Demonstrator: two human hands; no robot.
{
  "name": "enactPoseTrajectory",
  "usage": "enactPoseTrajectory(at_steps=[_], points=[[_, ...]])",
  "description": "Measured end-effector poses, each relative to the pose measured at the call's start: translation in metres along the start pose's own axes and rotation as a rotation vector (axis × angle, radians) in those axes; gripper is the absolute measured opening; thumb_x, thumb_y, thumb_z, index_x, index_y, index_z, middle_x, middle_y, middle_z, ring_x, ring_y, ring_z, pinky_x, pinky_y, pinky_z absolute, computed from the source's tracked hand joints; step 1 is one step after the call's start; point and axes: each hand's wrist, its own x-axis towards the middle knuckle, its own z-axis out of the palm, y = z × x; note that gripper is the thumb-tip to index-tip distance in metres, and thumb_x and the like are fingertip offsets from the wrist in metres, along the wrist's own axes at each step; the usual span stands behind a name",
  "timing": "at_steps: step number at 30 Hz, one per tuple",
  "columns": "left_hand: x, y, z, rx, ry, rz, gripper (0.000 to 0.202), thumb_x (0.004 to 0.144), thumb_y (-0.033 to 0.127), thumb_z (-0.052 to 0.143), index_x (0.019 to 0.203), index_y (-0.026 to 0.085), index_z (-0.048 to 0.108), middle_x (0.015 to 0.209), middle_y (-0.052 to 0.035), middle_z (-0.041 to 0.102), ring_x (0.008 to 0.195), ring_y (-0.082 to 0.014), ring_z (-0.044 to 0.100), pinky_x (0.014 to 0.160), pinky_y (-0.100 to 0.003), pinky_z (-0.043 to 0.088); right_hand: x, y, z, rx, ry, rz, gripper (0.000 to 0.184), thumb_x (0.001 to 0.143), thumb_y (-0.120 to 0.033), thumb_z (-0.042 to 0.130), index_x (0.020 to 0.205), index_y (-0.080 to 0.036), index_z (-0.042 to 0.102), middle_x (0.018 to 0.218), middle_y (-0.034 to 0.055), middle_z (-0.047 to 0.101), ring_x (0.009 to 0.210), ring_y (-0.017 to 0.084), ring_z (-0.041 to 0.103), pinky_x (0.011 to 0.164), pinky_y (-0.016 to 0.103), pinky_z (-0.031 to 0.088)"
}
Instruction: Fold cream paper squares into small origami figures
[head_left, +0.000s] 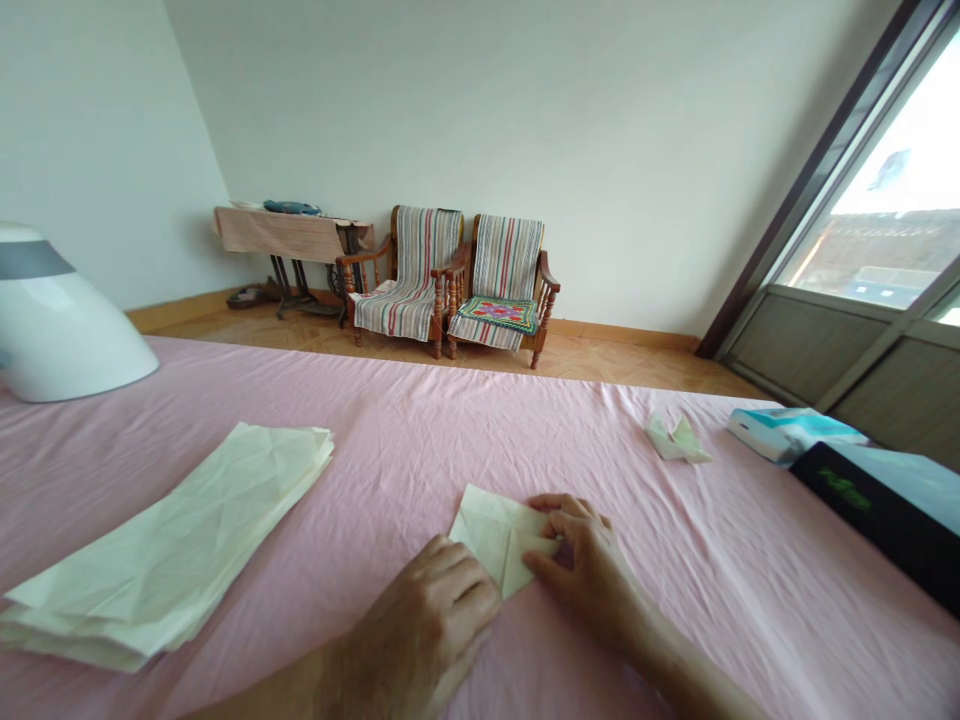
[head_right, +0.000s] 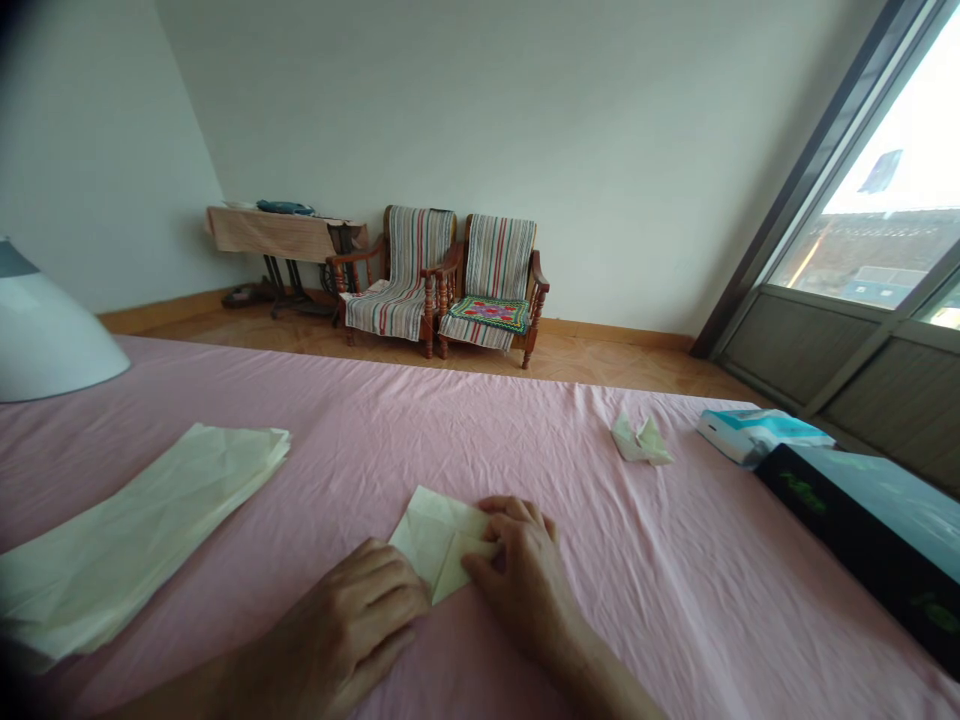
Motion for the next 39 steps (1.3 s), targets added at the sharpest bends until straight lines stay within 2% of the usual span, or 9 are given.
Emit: enactPoseTrajectory(at_steps=[4,9,15,19,23,26,31,34,39], points=[[0.003,0.001,-0.002,0.004,0.006,0.02,0.02,0.085,0.006,0.055,0.101,0.018,0.061,0.09,-0.0041,0.062,0.087,-0.0212,0.056,0.086,-0.035,0.045,-0.001,-0.002,-0.002,-0.002,-0.002,0.001,0.009,0.073,-0.018,0.062,0.068,-0.02,0.056,0.11,0.0062,0.063,0.102,0.026,0.056,0.087,0.046,0.038],[0.001,-0.005,0.006,-0.001,0.064,0.058,0.02,0.088,0.007,0.051,0.098,0.019,0.063,0.089,-0.0037,0.061,0.085,-0.0204,0.054,0.084,-0.035,0.043,-0.002,-0.002,-0.001,-0.005,0.022,0.007,0.01,0.074,-0.017,0.06,0.067,-0.021,0.054,0.109,0.0079,0.064,0.102,0.026,0.057,0.085,0.045,0.038],[0.002,-0.007,0.005,-0.04,0.013,0.047,0.027,0.087,0.004,0.051,0.105,0.02,0.062,0.094,-0.0031,0.062,0.088,-0.0205,0.053,0.083,-0.034,0.039,-0.002,0.0,-0.001,-0.01,0.03,0.042,0.015,0.075,-0.016,0.058,0.063,-0.02,0.051,0.109,0.0085,0.063,0.107,0.027,0.056,0.088,0.046,0.037],[0.004,-0.005,-0.002,-0.026,-0.032,0.054,0.032,0.087,0.003,0.05,0.112,0.021,0.06,0.111,-0.0028,0.064,0.092,-0.0203,0.053,0.087,-0.035,0.037,-0.002,0.002,0.0,-0.003,0.036,0.032,0.014,0.075,-0.015,0.057,0.063,-0.021,0.052,0.104,0.0069,0.064,0.107,0.026,0.056,0.088,0.043,0.039],[0.004,-0.005,-0.003,-0.032,-0.036,0.043,0.032,0.088,0.005,0.052,0.113,0.023,0.061,0.119,-0.0003,0.064,0.095,-0.0201,0.054,0.091,-0.036,0.035,-0.006,0.005,-0.001,-0.094,0.172,-0.001,0.008,0.078,-0.013,0.054,0.076,-0.02,0.056,0.108,0.0097,0.063,0.103,0.027,0.057,0.084,0.044,0.043],[0.004,-0.006,-0.001,-0.051,-0.025,0.027,0.028,0.089,0.006,0.052,0.109,0.023,0.062,0.119,0.0007,0.064,0.097,-0.02,0.053,0.093,-0.036,0.034,-0.015,-0.002,-0.005,-0.207,0.311,-0.156,0.022,0.086,-0.012,0.047,0.102,-0.02,0.059,0.115,0.0103,0.062,0.106,0.026,0.057,0.086,0.046,0.044],[0.005,-0.007,0.001,-0.085,-0.034,0.031,0.021,0.092,0.008,0.052,0.103,0.022,0.063,0.114,-0.0011,0.065,0.097,-0.0202,0.053,0.091,-0.035,0.036,-0.032,-0.021,0.0,-0.274,0.282,-0.513,0.033,0.092,-0.011,0.039,0.123,-0.011,0.051,0.105,0.0094,0.069,0.095,0.018,0.065,0.084,0.032,0.05],[0.007,-0.005,-0.002,-0.067,-0.094,0.005,0.014,0.091,0.011,0.055,0.097,0.02,0.064,0.105,-0.0017,0.066,0.094,-0.0205,0.053,0.089,-0.034,0.038,-0.036,-0.025,0.011,-0.33,0.287,-0.618,0.034,0.097,-0.019,0.033,0.121,-0.004,0.052,0.103,0.0114,0.071,0.097,0.018,0.067,0.081,0.027,0.053],[0.011,0.001,-0.012,-0.046,-0.174,-0.056,0.012,0.091,0.012,0.058,0.096,0.021,0.064,0.107,-0.001,0.064,0.097,-0.0207,0.053,0.094,-0.036,0.037,-0.038,-0.019,0.018,-0.501,0.301,-0.657,0.034,0.098,-0.024,0.036,0.115,-0.007,0.06,0.108,0.0075,0.071,0.1,0.021,0.067,0.079,0.029,0.054]])
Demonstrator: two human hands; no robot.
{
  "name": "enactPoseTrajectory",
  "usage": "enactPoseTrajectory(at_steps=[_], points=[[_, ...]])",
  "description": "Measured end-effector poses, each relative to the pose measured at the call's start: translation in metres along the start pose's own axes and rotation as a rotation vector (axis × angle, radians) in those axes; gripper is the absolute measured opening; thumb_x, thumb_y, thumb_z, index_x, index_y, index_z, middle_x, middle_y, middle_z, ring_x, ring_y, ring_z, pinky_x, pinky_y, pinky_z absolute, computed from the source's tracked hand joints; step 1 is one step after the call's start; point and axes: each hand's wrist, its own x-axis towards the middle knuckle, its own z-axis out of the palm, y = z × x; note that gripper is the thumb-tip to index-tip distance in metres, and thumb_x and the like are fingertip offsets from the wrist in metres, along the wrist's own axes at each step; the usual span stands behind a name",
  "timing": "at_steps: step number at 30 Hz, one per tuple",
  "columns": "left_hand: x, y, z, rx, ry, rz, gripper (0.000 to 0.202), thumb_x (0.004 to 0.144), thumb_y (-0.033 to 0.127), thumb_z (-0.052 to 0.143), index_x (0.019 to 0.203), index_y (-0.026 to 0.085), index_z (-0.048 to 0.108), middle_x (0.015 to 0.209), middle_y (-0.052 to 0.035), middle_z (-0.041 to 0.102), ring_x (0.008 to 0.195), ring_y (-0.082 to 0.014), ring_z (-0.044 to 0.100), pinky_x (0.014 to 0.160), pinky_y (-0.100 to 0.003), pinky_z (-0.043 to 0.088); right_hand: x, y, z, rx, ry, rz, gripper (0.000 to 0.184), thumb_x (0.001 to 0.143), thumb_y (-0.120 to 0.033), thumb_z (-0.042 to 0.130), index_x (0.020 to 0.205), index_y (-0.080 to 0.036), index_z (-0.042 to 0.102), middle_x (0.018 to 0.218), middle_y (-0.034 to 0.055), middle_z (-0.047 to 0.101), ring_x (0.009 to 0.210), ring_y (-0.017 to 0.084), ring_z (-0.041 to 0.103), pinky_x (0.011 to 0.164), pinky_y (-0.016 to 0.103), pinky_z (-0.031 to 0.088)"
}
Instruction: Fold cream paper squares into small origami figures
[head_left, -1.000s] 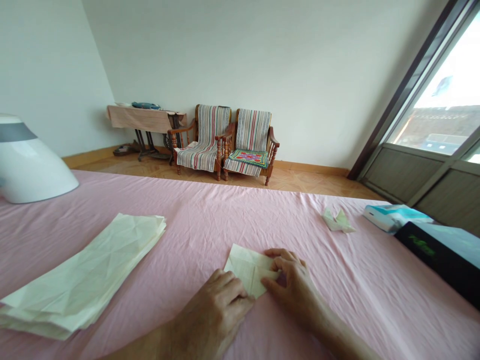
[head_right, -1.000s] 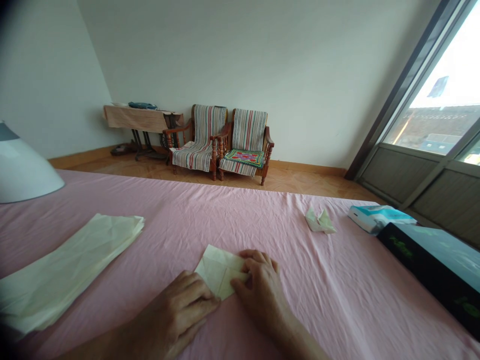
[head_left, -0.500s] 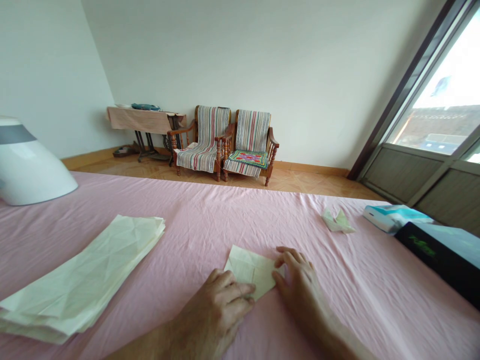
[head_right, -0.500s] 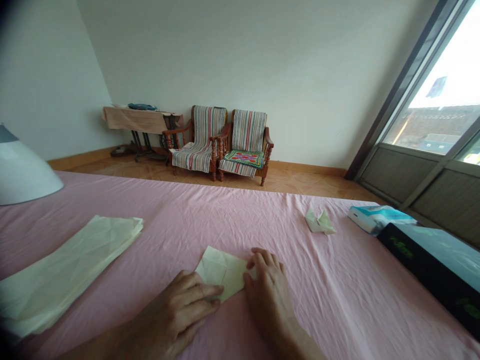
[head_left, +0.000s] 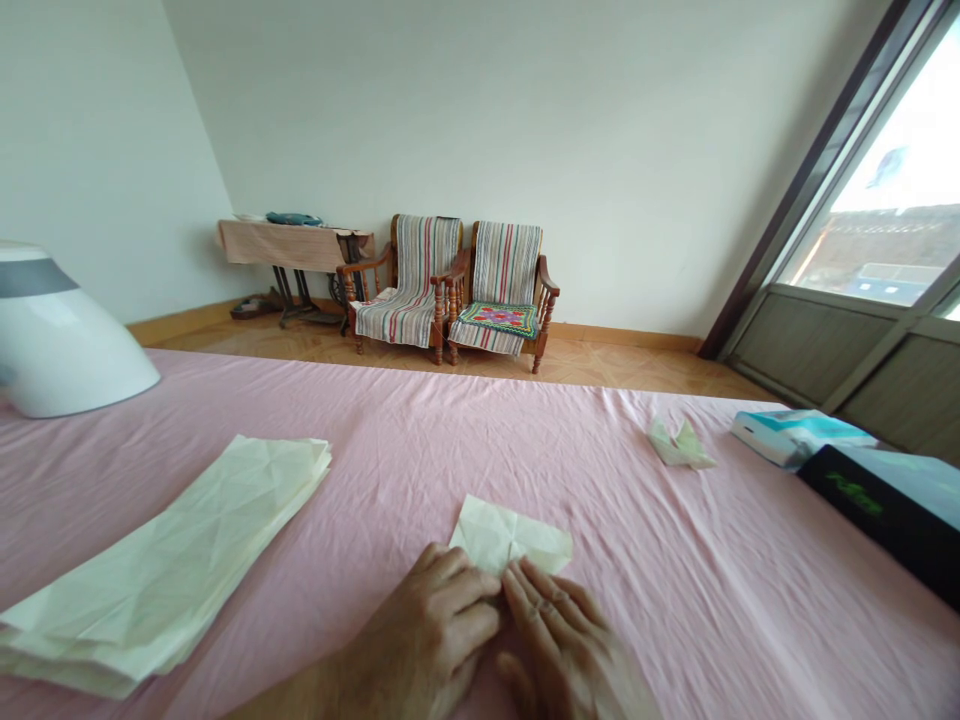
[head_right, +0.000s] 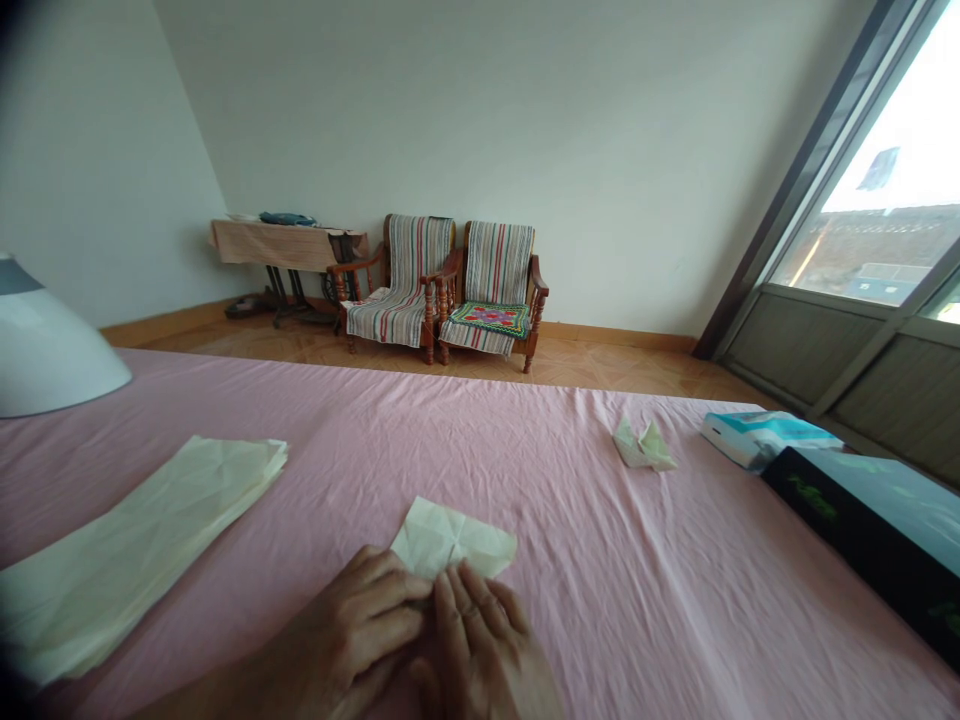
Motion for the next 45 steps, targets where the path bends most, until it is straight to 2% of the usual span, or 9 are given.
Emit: enactPoseTrajectory(at_steps=[6,11,17,22,25,30,34,38,45], points=[[-0.001,-0.001,0.0,-0.041,0.03,0.011,0.025,0.089,0.007,0.056,0.105,0.023,0.064,0.111,-0.0002,0.064,0.1,-0.0204,0.054,0.094,-0.034,0.038,-0.006,0.004,-0.003,-0.154,-0.164,0.036,0.038,0.093,-0.038,0.048,0.121,-0.015,0.06,0.119,0.0079,0.065,0.106,0.025,0.064,0.083,0.034,0.051],[-0.005,-0.009,-0.001,-0.111,0.087,0.01,0.034,0.084,0.002,0.056,0.108,0.026,0.063,0.109,0.0012,0.064,0.101,-0.0182,0.054,0.094,-0.033,0.036,-0.01,0.006,-0.001,-0.196,-0.243,0.033,0.051,0.091,-0.042,0.049,0.131,-0.011,0.052,0.131,0.0105,0.056,0.117,0.026,0.057,0.091,0.037,0.047],[-0.008,-0.023,-0.008,0.001,0.083,0.054,0.048,0.074,-0.006,0.05,0.109,0.025,0.06,0.116,-0.0005,0.063,0.11,-0.0203,0.052,0.097,-0.039,0.029,-0.015,0.006,0.002,-0.159,-0.211,0.066,0.052,0.089,-0.04,0.052,0.132,-0.011,0.052,0.132,0.0099,0.056,0.118,0.026,0.055,0.094,0.037,0.044],[-0.007,-0.032,-0.008,0.142,0.096,0.125,0.031,0.084,0.001,0.049,0.106,0.021,0.06,0.112,-0.0052,0.064,0.105,-0.0223,0.056,0.099,-0.043,0.026,-0.014,0.008,0.002,-0.168,-0.192,0.044,0.048,0.089,-0.037,0.051,0.128,-0.01,0.055,0.128,0.0107,0.059,0.116,0.027,0.057,0.093,0.037,0.045],[-0.004,-0.035,-0.009,0.195,0.115,0.211,0.023,0.092,0.007,0.046,0.105,0.019,0.06,0.103,-0.0059,0.066,0.099,-0.021,0.058,0.096,-0.04,0.031,-0.009,0.008,-0.001,-0.162,-0.147,0.03,0.044,0.087,-0.034,0.05,0.123,-0.009,0.059,0.123,0.0118,0.063,0.11,0.027,0.061,0.089,0.038,0.048],[-0.006,-0.03,-0.011,0.232,0.099,0.259,0.022,0.093,0.007,0.041,0.094,0.018,0.06,0.089,-0.0054,0.066,0.087,-0.0198,0.057,0.092,-0.038,0.034,0.001,0.002,-0.01,-0.055,-0.061,0.064,0.03,0.088,-0.022,0.049,0.113,-0.013,0.064,0.11,0.0089,0.07,0.104,0.024,0.064,0.091,0.04,0.049],[-0.009,-0.02,-0.01,0.215,0.061,0.263,0.018,0.09,0.006,0.044,0.08,0.016,0.055,0.082,-0.0045,0.062,0.079,-0.0192,0.054,0.086,-0.038,0.035,-0.003,-0.001,-0.018,0.054,-0.045,-0.013,0.027,0.09,-0.012,0.045,0.108,-0.016,0.065,0.104,0.0046,0.072,0.098,0.019,0.067,0.092,0.036,0.05],[-0.005,-0.021,-0.009,0.052,0.07,0.191,0.016,0.091,0.01,0.052,0.077,0.017,0.056,0.079,-0.0005,0.062,0.079,-0.0166,0.054,0.081,-0.032,0.035,-0.011,0.001,-0.024,0.082,-0.084,-0.05,0.028,0.09,-0.012,0.046,0.11,-0.017,0.064,0.109,0.0033,0.071,0.1,0.018,0.066,0.086,0.033,0.054],[0.005,-0.039,-0.002,-0.269,0.152,-0.093,0.013,0.082,0.014,0.067,0.071,0.017,0.062,0.073,0.0026,0.061,0.075,-0.0141,0.055,0.075,-0.026,0.038,-0.011,0.002,-0.021,0.189,-0.08,0.011,0.028,0.088,-0.008,0.044,0.107,-0.017,0.064,0.108,0.0046,0.071,0.101,0.019,0.066,0.086,0.029,0.053]])
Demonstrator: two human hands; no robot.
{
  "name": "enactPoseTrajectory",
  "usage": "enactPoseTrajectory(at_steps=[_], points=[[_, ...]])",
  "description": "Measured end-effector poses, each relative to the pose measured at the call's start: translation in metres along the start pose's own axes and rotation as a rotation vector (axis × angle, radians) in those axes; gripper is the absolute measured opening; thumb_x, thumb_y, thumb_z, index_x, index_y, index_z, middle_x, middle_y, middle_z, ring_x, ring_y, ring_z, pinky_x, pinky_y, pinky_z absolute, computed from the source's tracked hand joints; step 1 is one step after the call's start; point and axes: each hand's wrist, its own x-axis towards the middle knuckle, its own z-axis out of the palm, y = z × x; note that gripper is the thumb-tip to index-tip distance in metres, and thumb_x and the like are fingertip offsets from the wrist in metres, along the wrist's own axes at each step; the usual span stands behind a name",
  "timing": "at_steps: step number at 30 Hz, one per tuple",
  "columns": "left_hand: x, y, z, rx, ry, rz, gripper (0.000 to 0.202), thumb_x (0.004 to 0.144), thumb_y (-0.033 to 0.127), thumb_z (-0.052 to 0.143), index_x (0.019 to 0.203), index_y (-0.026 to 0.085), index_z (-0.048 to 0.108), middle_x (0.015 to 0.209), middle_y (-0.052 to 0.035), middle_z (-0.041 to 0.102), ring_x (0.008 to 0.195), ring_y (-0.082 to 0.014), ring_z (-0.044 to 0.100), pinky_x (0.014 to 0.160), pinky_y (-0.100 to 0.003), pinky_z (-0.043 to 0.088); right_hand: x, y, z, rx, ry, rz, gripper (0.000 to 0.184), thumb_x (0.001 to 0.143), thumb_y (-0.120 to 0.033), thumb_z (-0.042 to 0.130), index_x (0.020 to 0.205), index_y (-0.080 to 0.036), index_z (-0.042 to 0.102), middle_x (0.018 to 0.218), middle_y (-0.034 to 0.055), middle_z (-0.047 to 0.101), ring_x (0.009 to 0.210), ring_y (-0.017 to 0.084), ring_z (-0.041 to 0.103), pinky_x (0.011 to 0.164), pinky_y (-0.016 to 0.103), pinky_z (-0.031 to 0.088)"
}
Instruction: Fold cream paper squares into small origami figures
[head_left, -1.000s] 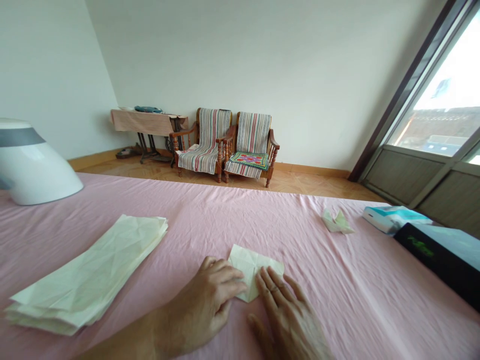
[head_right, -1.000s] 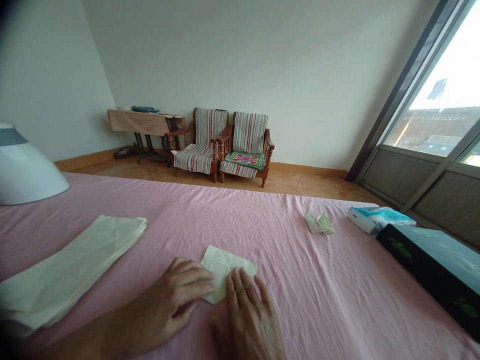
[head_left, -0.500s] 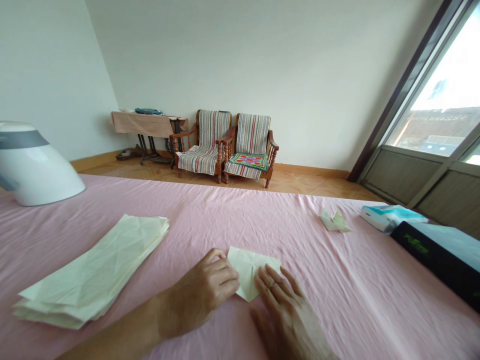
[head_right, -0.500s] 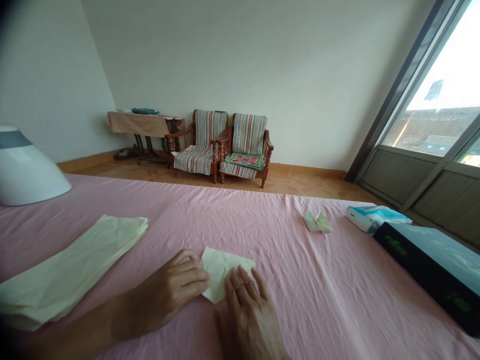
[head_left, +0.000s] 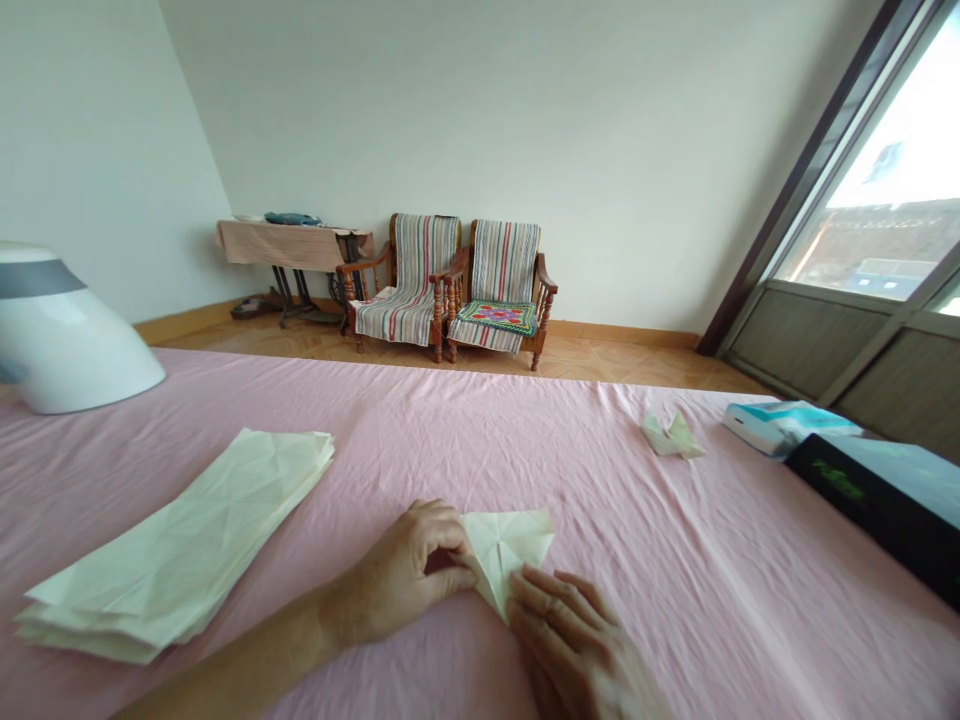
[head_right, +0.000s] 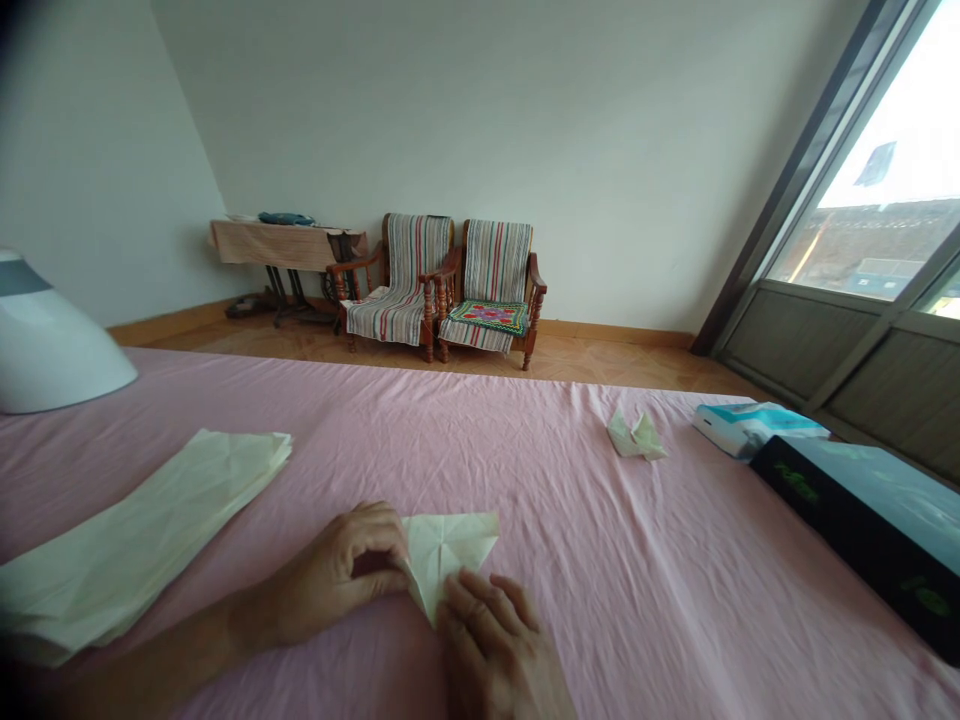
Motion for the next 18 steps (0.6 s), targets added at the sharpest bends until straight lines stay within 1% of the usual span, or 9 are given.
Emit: enactPoseTrajectory(at_steps=[3,8,10,12,16,18], points=[[0.001,-0.001,0.003,-0.003,0.028,-0.087,0.015,0.078,0.014,0.069,0.067,0.016,0.06,0.07,0.0028,0.056,0.073,-0.0141,0.054,0.07,-0.025,0.038,0.0,-0.001,0.003,0.044,0.055,0.021,0.029,0.086,-0.006,0.044,0.105,-0.017,0.064,0.102,0.0064,0.072,0.097,0.019,0.067,0.084,0.03,0.054],[0.004,0.004,0.005,0.027,0.049,-0.126,0.015,0.074,0.009,0.066,0.065,0.016,0.057,0.068,0.0037,0.053,0.07,-0.0138,0.052,0.07,-0.025,0.037,0.002,0.0,0.003,0.065,0.074,0.036,0.028,0.084,-0.005,0.046,0.102,-0.016,0.065,0.098,0.0073,0.072,0.092,0.019,0.068,0.081,0.031,0.056],[0.004,0.005,0.005,0.018,0.052,-0.135,0.011,0.073,0.009,0.066,0.07,0.017,0.06,0.07,0.0034,0.055,0.072,-0.0146,0.053,0.072,-0.025,0.037,0.003,0.0,0.002,0.072,0.083,0.042,0.028,0.083,-0.004,0.046,0.101,-0.017,0.065,0.096,0.0072,0.072,0.091,0.019,0.068,0.081,0.031,0.056],[0.004,0.006,0.006,-0.005,0.052,-0.142,0.013,0.071,0.007,0.066,0.078,0.018,0.063,0.075,0.0029,0.058,0.076,-0.0156,0.054,0.074,-0.027,0.038,0.004,0.0,0.001,0.082,0.086,0.045,0.028,0.083,-0.004,0.046,0.101,-0.017,0.065,0.095,0.0073,0.072,0.09,0.018,0.068,0.081,0.031,0.056],[0.002,0.002,0.01,-0.04,0.097,-0.17,0.033,0.068,0.006,0.066,0.098,0.021,0.064,0.084,0.0012,0.061,0.082,-0.0175,0.056,0.079,-0.029,0.042,0.004,0.0,0.001,0.106,0.086,0.049,0.029,0.084,-0.005,0.046,0.102,-0.017,0.065,0.096,0.0079,0.072,0.091,0.019,0.068,0.08,0.031,0.056],[0.001,0.0,0.013,-0.049,0.122,-0.173,0.04,0.068,0.005,0.065,0.104,0.022,0.063,0.087,0.0006,0.06,0.084,-0.0179,0.056,0.081,-0.03,0.043,0.003,0.001,0.001,0.108,0.088,0.052,0.029,0.083,-0.004,0.046,0.101,-0.017,0.065,0.096,0.0082,0.072,0.091,0.02,0.068,0.079,0.031,0.056]])
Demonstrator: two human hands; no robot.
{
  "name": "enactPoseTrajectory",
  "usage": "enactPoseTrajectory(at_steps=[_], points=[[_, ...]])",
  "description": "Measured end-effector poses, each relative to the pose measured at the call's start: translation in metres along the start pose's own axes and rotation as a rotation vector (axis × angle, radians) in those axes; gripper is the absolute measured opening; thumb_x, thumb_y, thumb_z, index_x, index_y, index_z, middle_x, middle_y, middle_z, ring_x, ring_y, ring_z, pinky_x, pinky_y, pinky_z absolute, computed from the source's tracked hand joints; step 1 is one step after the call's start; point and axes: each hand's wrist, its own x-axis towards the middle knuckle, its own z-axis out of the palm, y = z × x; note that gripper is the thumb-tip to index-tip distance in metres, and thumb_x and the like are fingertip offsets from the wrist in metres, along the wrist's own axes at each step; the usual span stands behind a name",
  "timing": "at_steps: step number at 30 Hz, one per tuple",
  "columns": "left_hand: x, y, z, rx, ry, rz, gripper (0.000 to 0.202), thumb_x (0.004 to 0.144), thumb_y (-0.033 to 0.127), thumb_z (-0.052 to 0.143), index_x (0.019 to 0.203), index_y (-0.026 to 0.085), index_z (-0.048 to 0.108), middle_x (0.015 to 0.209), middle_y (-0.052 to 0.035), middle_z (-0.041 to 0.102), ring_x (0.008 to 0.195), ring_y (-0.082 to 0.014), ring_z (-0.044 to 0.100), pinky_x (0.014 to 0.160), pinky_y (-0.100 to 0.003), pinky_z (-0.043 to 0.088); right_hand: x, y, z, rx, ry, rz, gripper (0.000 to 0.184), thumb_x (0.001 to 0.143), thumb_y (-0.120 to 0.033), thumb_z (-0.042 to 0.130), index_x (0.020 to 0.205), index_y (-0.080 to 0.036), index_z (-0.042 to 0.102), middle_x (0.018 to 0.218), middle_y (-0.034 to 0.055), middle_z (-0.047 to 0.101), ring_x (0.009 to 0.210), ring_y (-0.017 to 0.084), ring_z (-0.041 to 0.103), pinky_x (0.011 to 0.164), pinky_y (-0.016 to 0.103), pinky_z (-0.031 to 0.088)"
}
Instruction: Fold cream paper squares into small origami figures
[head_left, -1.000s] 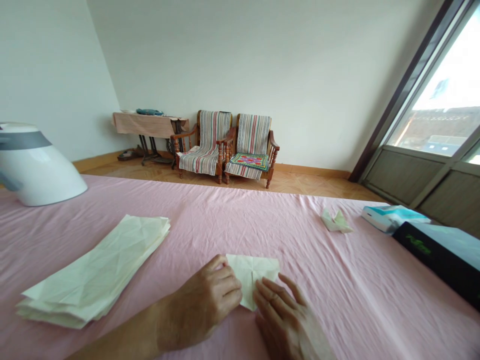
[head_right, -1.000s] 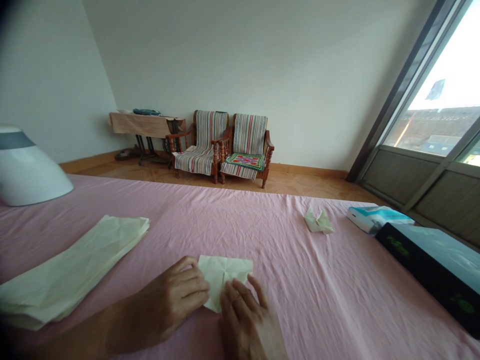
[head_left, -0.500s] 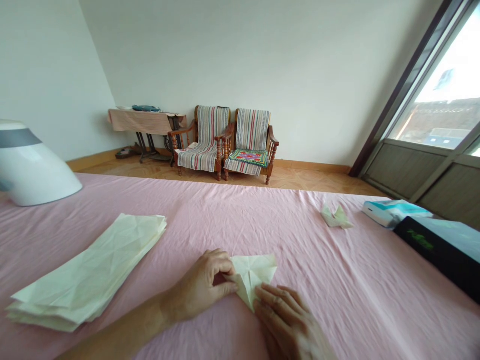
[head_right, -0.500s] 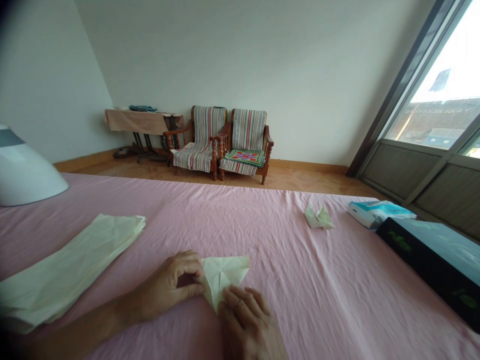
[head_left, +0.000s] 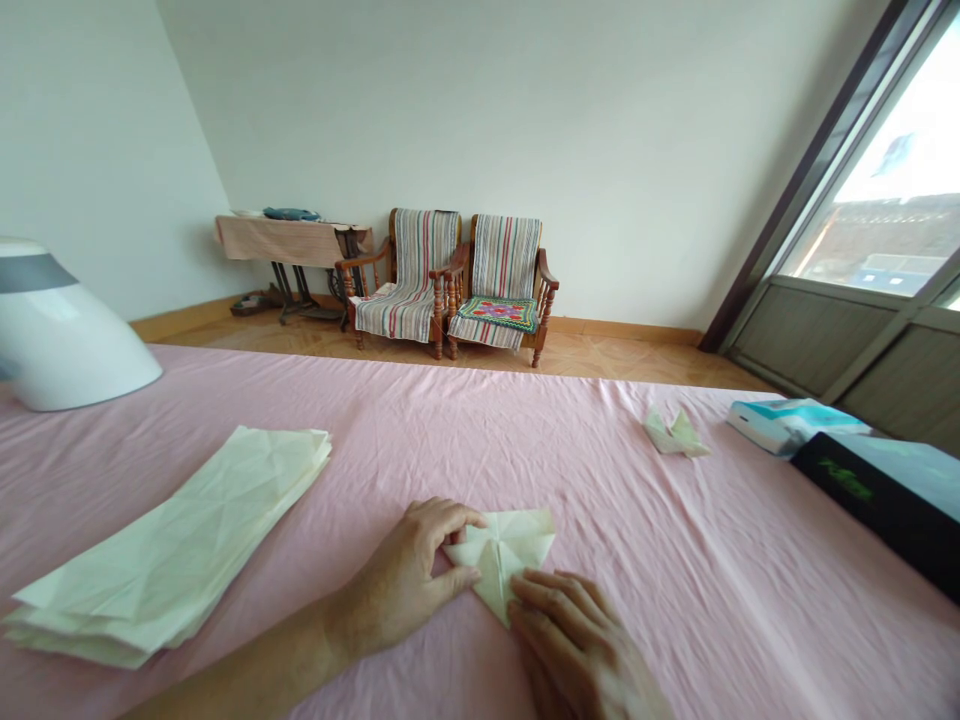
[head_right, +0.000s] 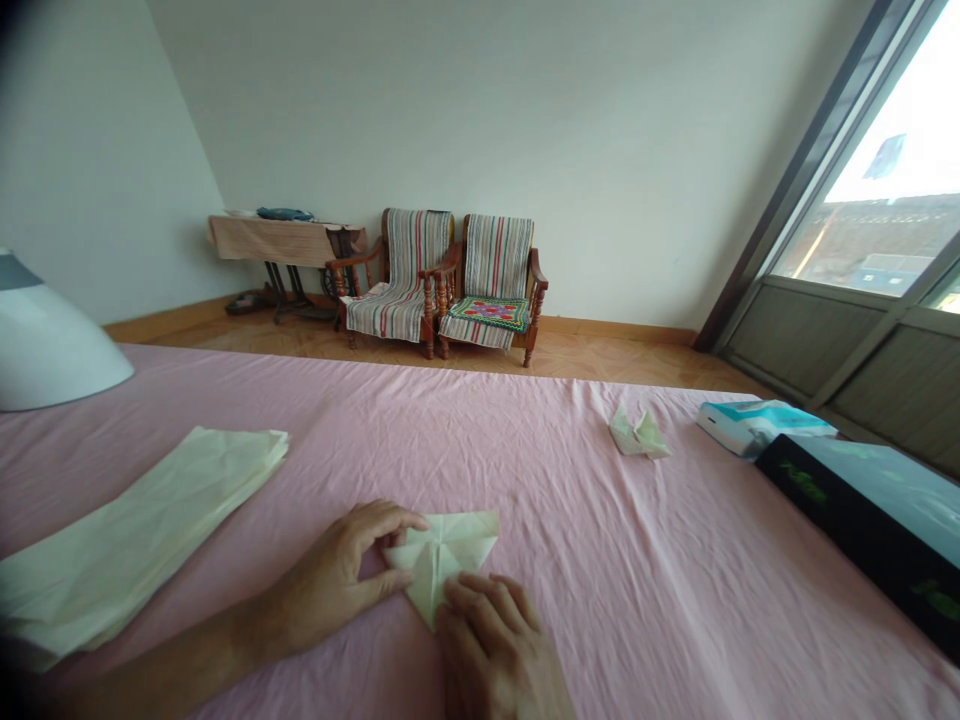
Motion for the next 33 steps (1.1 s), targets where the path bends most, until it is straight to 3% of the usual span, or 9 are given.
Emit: enactPoseTrajectory(at_steps=[6,17,29,33], points=[[-0.0025,-0.0003,0.0032,-0.005,0.016,0.064,0.039,0.071,0.002,0.062,0.104,0.023,0.058,0.093,0.0003,0.06,0.09,-0.0182,0.056,0.086,-0.031,0.043,0.0003,-0.0014,0.0009,-0.013,-0.022,0.018,0.029,0.084,-0.004,0.046,0.1,-0.017,0.066,0.095,0.0092,0.072,0.091,0.019,0.068,0.078,0.03,0.057],[-0.0018,0.0069,-0.002,0.048,-0.033,0.117,0.019,0.076,0.002,0.064,0.086,0.018,0.059,0.089,-0.001,0.058,0.09,-0.0183,0.056,0.081,-0.029,0.043,-0.0028,-0.0012,0.002,0.016,-0.036,0.037,0.028,0.083,-0.005,0.047,0.101,-0.016,0.065,0.097,0.0094,0.07,0.091,0.021,0.066,0.077,0.03,0.056],[-0.0017,0.0027,-0.0018,0.004,-0.069,0.129,0.018,0.079,0.003,0.065,0.088,0.019,0.066,0.091,-0.0013,0.058,0.09,-0.0166,0.056,0.082,-0.027,0.043,-0.0004,-0.0038,0.0042,0.005,-0.043,0.048,0.027,0.079,-0.002,0.044,0.097,-0.016,0.06,0.094,0.0096,0.07,0.087,0.019,0.066,0.078,0.029,0.055],[-0.0005,0.0023,-0.0025,-0.006,-0.075,0.134,0.018,0.079,0.005,0.067,0.088,0.019,0.067,0.092,-0.0014,0.059,0.091,-0.0168,0.056,0.082,-0.027,0.043,0.0027,-0.005,0.0022,-0.031,-0.06,0.051,0.031,0.081,-0.005,0.043,0.105,-0.015,0.059,0.094,0.0091,0.069,0.083,0.02,0.066,0.073,0.03,0.056]])
